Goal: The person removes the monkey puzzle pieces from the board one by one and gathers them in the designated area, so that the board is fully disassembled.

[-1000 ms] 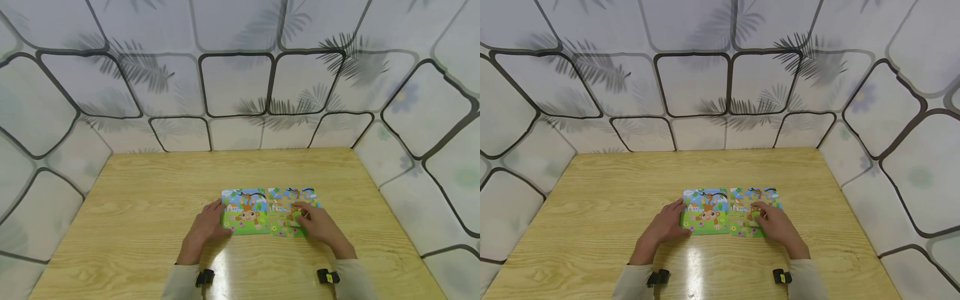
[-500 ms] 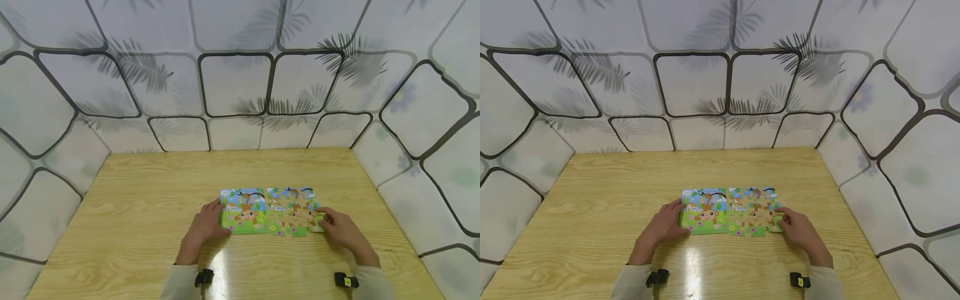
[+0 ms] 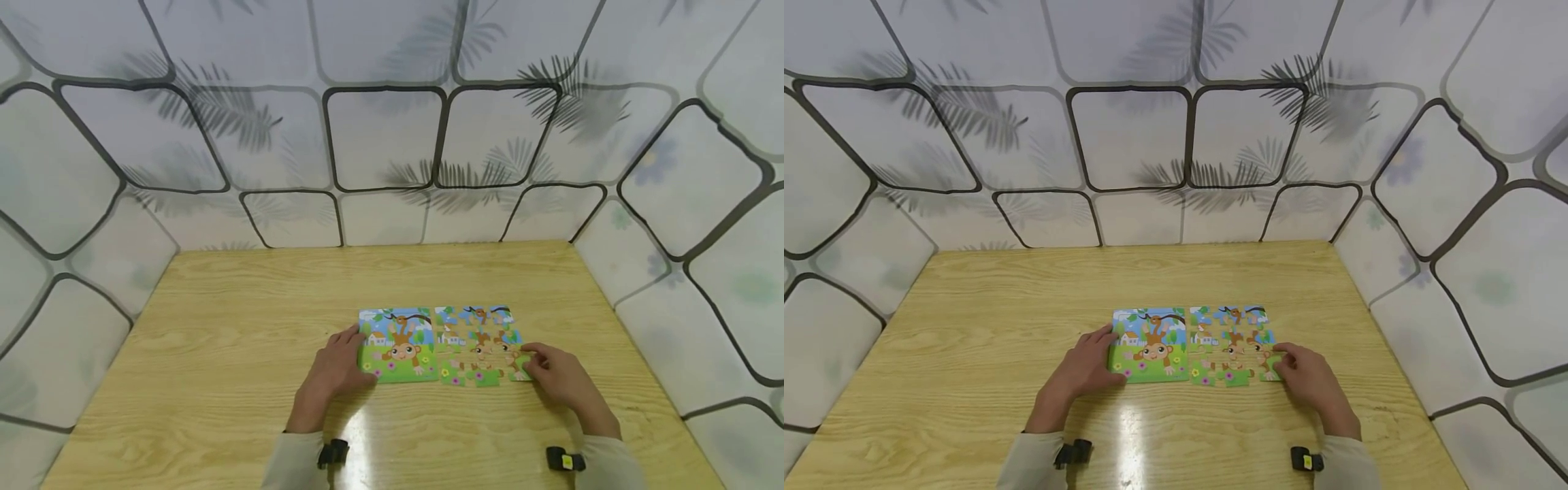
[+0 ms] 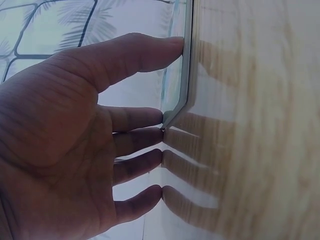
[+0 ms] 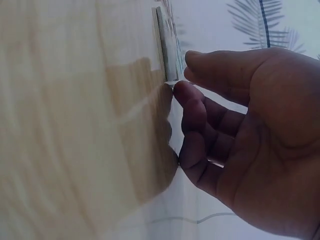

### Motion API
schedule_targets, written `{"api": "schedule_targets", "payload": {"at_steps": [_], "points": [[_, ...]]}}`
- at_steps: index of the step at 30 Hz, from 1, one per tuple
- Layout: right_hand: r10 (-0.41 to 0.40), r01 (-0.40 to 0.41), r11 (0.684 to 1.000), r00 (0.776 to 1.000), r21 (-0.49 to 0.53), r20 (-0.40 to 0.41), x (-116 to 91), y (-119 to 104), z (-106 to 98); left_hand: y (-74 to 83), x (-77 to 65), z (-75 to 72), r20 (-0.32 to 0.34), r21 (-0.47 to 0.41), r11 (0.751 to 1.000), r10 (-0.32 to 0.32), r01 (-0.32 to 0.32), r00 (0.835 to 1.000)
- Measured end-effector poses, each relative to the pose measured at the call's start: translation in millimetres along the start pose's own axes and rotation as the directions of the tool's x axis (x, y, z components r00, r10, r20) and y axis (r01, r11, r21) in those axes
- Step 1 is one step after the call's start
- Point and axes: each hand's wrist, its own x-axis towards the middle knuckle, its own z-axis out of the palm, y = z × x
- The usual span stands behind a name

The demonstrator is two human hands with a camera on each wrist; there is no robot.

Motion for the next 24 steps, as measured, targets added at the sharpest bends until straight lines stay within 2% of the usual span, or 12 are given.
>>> {"api": "schedule_targets", "payload": {"at_steps": [9, 15, 17, 22, 24], "points": [[-0.008, 0.008, 1.0, 1.0, 0.008, -0.007, 8, -1, 0, -1.0, 4.5, 0.9, 0.025, -0.077, 0.997, -0.005, 0.007, 1.0], [-0.097, 0.101, 0.994, 0.991, 0.037, -0.089, 22, -14, 3, -10.1, 5.0, 1.2, -0.018, -0.179, 0.984, 0.012, -0.015, 1.0], [-0.107, 0.113, 0.992, 0.99, 0.062, -0.089, 26, -18, 5, -13.6, 3.2, -0.2, -0.033, -0.19, 0.982, -0.005, -0.002, 0.999], [-0.101, 0.102, 0.99, 0.995, 0.098, -0.013, 35, -28, 11, -24.1, -0.1, -5.4, -0.1, -0.148, 0.987, -0.074, 0.059, 0.992], [-0.099, 0.099, 0.992, 0.995, 0.076, 0.008, 40, -32, 14, -28.6, -0.4, -8.5, -0.14, -0.112, 0.991, -0.095, 0.079, 0.986]]}}
